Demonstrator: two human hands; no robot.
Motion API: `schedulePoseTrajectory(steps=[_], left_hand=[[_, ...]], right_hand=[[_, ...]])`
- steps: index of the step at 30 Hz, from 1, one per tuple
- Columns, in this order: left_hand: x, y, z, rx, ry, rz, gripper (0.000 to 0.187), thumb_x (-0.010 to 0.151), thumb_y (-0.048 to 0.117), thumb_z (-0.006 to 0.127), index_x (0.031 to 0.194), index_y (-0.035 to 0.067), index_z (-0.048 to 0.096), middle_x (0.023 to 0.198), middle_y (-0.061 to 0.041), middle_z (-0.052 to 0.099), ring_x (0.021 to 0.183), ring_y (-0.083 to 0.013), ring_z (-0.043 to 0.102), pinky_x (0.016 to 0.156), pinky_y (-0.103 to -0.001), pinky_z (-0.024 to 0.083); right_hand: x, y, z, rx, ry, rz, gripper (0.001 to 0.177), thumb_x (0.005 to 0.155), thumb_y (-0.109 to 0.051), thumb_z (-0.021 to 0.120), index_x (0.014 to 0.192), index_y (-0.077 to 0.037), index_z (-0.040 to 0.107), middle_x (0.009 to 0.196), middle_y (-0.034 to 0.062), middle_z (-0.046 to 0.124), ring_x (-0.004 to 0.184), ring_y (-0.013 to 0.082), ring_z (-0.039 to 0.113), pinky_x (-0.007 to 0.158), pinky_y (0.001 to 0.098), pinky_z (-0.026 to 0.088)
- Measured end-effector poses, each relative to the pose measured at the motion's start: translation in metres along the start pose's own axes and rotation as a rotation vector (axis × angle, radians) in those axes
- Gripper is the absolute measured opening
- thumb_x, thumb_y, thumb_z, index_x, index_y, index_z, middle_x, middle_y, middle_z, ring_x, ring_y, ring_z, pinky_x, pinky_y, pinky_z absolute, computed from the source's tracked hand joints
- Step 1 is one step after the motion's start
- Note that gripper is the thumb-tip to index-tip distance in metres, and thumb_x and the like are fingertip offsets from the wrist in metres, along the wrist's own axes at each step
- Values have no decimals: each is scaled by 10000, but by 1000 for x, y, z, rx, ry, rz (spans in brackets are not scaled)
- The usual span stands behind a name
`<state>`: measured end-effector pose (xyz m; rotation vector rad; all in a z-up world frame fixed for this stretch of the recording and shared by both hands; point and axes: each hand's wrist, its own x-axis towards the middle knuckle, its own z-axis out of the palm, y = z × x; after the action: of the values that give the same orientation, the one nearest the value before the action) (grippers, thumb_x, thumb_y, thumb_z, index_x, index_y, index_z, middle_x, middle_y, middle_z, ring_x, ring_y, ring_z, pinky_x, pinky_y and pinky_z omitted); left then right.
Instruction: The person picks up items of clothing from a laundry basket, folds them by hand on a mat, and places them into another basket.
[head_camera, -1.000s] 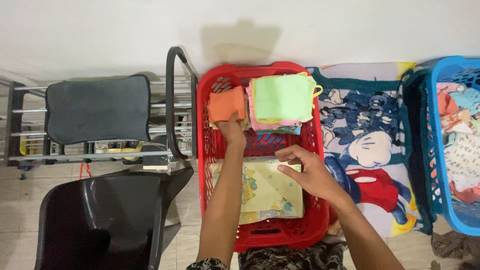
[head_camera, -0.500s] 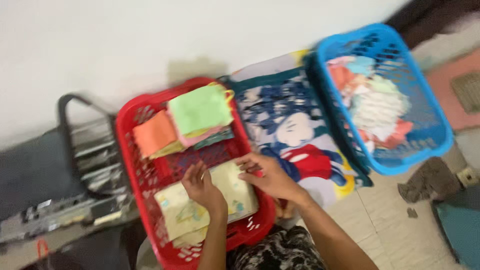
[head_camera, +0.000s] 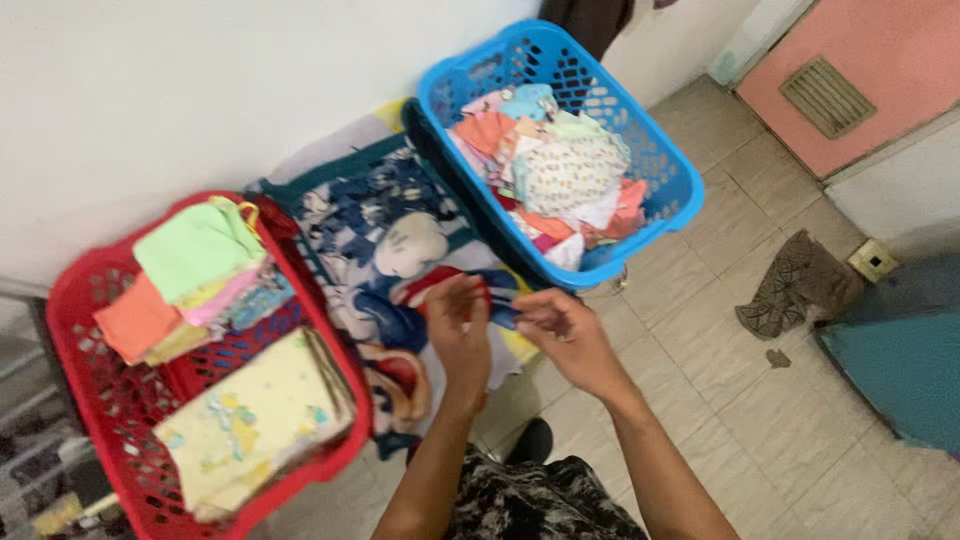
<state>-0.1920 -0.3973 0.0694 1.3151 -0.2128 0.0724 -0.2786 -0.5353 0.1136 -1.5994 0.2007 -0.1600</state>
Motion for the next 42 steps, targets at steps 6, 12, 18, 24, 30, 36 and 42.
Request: schedulePoseTrajectory(steps=[6,12,18,24,30,36,42], left_hand=[[-32,-5,111,117,-269,-12,340,927,-6,666,1252,48,581,1154,-81,706,1011,-161,686,867,-302,566],[15,-66,178,339,-533,5,330,850,34,750,1159,43,632,1101,-91,716,964,-191,714,830,-329,577],[105,-172,230,576,-634,16,360,757,46,769,1096,58,649,1028,-116,695,954,-286,694,837,-406,573],[148,-222,236,1245,-682,264,477,665,53,759,1119,138,641,1142,-161,576,1083,-383,567,846,-517,512],[170,-266,221,1153,-630,497,225,736,101,716,955,157,717,991,-100,646,953,-333,607,779,-471,513],[214,-232,213,706,-582,29,177,906,176,782,958,15,732,805,-151,656,739,-284,628,683,-407,519],[192,-86,226,-55,-147,-417,138,969,46,730,1076,-40,747,916,-44,737,779,-112,631,692,-283,511]], right_hand=[[-47,4,-105,-9,304,-8,272,935,-6,717,1203,-13,670,1150,77,731,925,103,652,840,263,529],[-46,12,-156,104,461,15,251,929,9,696,1173,-1,640,1157,89,727,1005,153,712,879,295,561],[-20,24,-210,59,494,14,235,928,2,696,1159,-6,655,1147,85,728,992,142,702,878,292,563],[33,21,-262,-59,516,115,211,931,3,697,1140,-11,678,1107,81,742,975,131,685,846,290,558],[76,41,-290,29,492,99,210,938,1,677,1147,-9,665,1100,57,738,1001,120,697,903,282,561],[127,60,-279,-67,274,170,191,939,-21,714,1129,-7,701,1037,71,756,929,140,701,826,298,582],[170,16,-243,-165,7,274,496,882,-222,791,1330,-92,622,1160,91,694,1086,149,699,923,320,590]])
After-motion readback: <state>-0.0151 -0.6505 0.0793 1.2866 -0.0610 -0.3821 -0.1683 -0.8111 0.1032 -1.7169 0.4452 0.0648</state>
